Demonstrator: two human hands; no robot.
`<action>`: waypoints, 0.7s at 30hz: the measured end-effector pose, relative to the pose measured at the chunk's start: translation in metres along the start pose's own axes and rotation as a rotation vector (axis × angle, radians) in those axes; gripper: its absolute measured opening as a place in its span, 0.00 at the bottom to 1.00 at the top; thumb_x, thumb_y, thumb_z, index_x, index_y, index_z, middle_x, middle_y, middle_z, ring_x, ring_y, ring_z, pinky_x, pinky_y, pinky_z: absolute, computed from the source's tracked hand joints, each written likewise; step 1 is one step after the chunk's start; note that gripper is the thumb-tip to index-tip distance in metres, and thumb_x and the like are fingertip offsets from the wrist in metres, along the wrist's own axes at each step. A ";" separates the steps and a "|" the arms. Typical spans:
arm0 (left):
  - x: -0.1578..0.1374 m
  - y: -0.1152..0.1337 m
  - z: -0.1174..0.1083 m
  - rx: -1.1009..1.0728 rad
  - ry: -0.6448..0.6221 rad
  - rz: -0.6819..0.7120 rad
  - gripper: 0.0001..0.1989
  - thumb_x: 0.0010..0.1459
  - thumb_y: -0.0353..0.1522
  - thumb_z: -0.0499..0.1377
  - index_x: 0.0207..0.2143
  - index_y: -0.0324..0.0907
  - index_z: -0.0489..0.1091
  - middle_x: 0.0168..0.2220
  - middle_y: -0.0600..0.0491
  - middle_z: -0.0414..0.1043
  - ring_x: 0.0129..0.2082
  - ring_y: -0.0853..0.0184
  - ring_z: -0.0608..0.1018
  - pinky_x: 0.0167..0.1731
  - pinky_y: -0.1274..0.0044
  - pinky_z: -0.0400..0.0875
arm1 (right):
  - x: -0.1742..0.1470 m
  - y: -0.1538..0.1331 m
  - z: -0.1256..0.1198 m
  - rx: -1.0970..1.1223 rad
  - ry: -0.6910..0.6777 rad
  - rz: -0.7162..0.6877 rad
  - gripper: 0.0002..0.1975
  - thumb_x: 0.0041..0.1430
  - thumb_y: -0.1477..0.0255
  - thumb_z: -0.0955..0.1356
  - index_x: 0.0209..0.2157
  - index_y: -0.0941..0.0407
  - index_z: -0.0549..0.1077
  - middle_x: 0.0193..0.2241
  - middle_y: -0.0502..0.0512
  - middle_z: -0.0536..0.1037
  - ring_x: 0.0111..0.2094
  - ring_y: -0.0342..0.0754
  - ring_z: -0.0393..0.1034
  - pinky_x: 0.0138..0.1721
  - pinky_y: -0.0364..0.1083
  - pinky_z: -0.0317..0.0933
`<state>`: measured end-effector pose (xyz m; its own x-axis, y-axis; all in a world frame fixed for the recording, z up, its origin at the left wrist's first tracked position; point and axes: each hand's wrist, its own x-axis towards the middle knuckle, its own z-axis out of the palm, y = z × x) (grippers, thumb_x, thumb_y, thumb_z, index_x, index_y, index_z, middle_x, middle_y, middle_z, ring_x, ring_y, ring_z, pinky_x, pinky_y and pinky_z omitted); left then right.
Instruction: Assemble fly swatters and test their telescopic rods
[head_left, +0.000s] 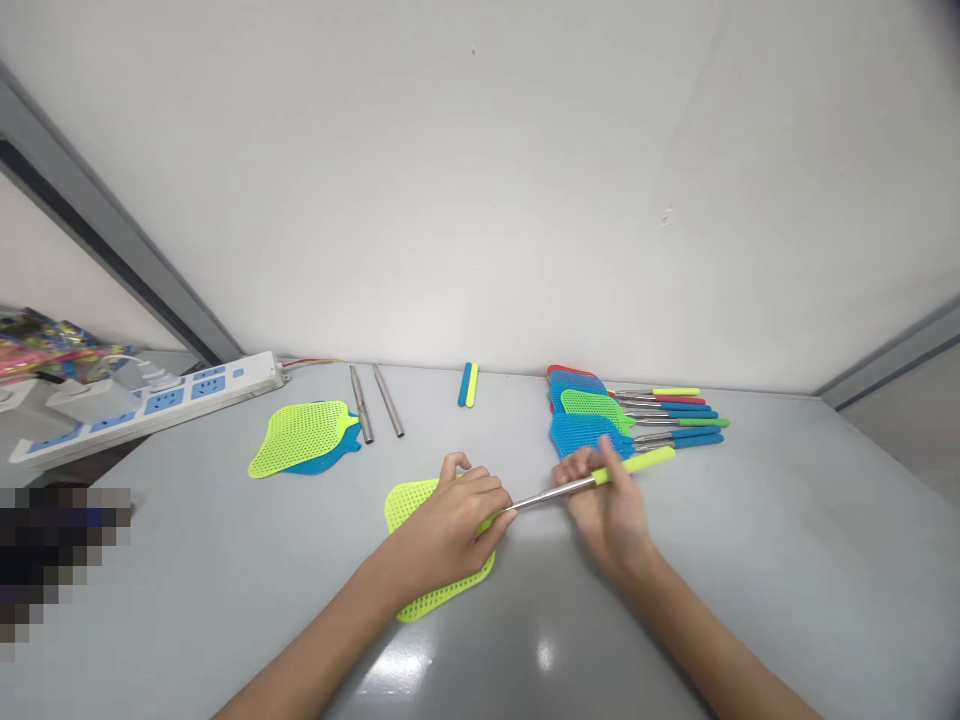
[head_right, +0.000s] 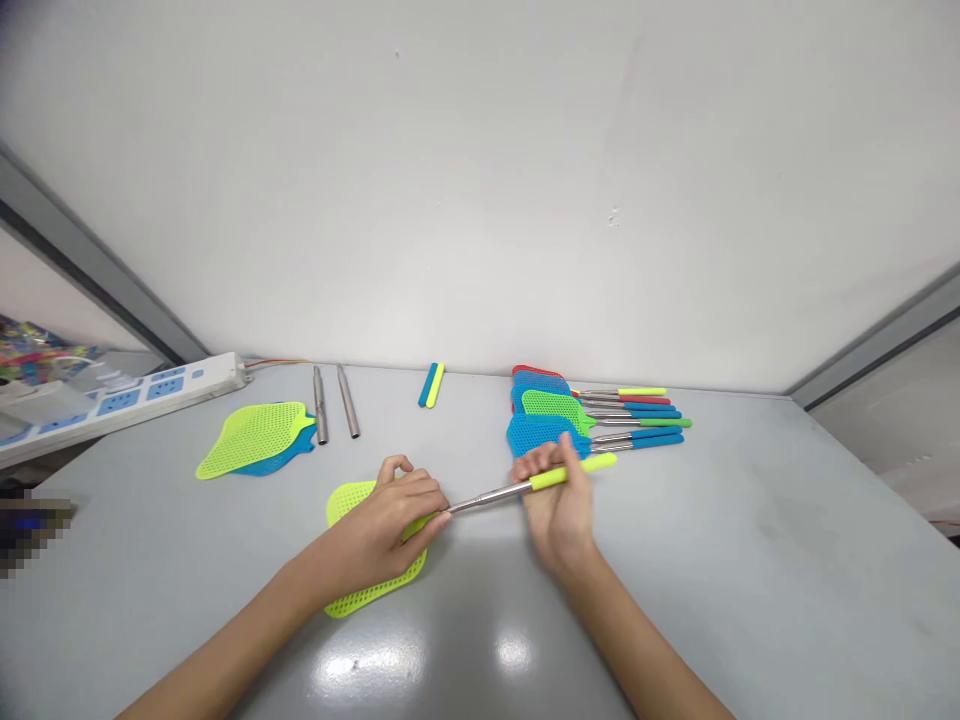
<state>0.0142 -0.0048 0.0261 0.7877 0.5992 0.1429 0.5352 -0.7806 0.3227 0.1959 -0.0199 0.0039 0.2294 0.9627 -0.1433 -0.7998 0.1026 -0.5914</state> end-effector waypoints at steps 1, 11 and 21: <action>0.000 0.001 -0.002 0.005 0.002 0.007 0.12 0.57 0.28 0.43 0.22 0.40 0.57 0.21 0.57 0.58 0.26 0.72 0.62 0.40 0.71 0.50 | -0.004 0.008 0.003 -0.091 -0.043 0.045 0.17 0.50 0.63 0.63 0.16 0.57 0.57 0.15 0.46 0.57 0.19 0.39 0.54 0.22 0.42 0.52; -0.003 0.017 -0.005 -0.079 -0.024 0.077 0.11 0.57 0.26 0.41 0.25 0.40 0.59 0.23 0.57 0.57 0.25 0.73 0.61 0.40 0.72 0.50 | -0.029 0.025 0.004 -0.651 -0.325 0.414 0.21 0.50 0.64 0.62 0.14 0.56 0.47 0.12 0.42 0.45 0.15 0.36 0.37 0.17 0.41 0.33; -0.009 0.001 -0.010 -0.204 -0.032 -0.016 0.11 0.56 0.28 0.43 0.20 0.40 0.54 0.20 0.59 0.54 0.23 0.73 0.61 0.39 0.73 0.52 | -0.012 -0.001 -0.002 -0.691 -0.205 0.308 0.22 0.50 0.66 0.63 0.12 0.55 0.46 0.10 0.41 0.44 0.13 0.35 0.37 0.16 0.42 0.32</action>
<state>0.0042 -0.0091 0.0339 0.7906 0.6027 0.1079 0.4772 -0.7170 0.5081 0.1947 -0.0320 0.0046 -0.1074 0.9564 -0.2716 -0.2688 -0.2910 -0.9182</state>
